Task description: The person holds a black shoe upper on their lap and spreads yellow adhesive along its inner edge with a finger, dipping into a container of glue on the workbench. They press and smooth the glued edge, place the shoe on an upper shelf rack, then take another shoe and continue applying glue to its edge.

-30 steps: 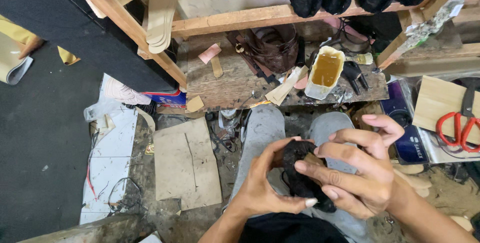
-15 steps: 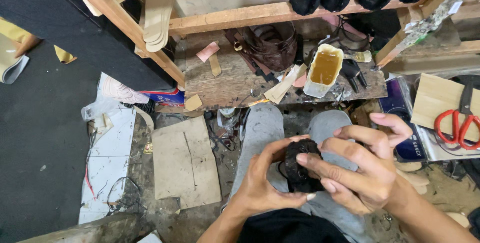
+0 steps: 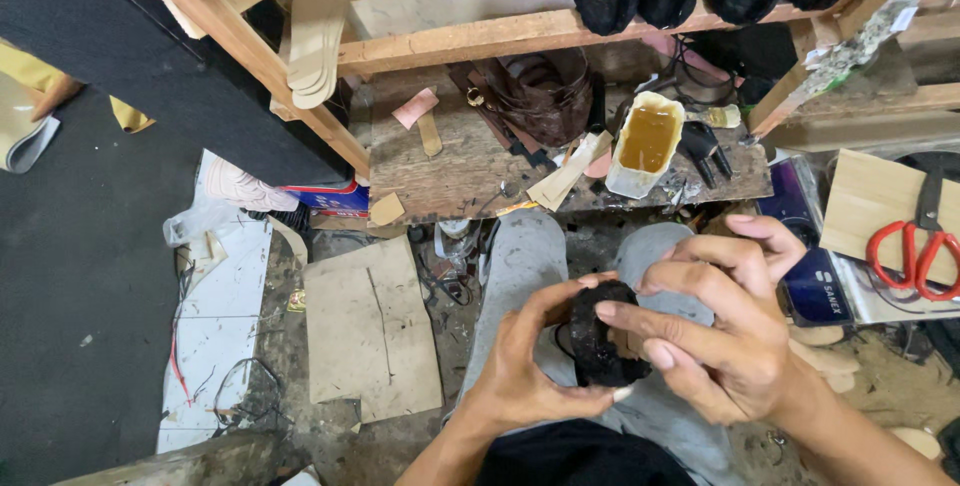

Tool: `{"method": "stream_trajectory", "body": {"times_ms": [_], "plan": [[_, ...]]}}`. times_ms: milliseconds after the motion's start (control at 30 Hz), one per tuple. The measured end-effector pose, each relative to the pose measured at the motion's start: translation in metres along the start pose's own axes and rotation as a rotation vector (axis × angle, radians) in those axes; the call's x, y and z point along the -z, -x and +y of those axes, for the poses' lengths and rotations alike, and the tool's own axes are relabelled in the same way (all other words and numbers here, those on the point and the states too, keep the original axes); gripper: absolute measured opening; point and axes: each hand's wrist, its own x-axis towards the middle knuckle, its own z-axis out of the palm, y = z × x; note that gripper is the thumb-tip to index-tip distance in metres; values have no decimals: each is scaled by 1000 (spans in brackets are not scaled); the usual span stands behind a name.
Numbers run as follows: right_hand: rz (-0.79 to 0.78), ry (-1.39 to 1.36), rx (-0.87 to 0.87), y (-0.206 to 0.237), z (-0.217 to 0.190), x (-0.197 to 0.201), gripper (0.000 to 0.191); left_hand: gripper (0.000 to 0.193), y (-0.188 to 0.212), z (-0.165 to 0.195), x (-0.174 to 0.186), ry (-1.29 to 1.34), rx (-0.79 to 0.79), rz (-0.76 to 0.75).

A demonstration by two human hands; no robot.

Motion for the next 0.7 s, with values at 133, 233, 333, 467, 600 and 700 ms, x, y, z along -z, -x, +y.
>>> {"method": "stream_trajectory", "body": {"times_ms": [133,233,333,467,600,700], "plan": [[34,-40,-71,-1,0,1,30,91,0,0,-1,-1,6,7],[-23,-86,-87,-2,-1,0,30,93,-2,0,2,42,36,-17],[60,-131,-125,-4,-3,-1,33,94,-3,1,6,61,44,-35],[13,-140,-159,-11,-5,-2,31,95,-3,-1,14,144,133,-39],[76,-141,-162,-6,-14,5,32,99,-3,-15,27,286,197,-34],[300,-326,-264,4,-25,4,38,99,-7,-35,34,585,242,41]]}}
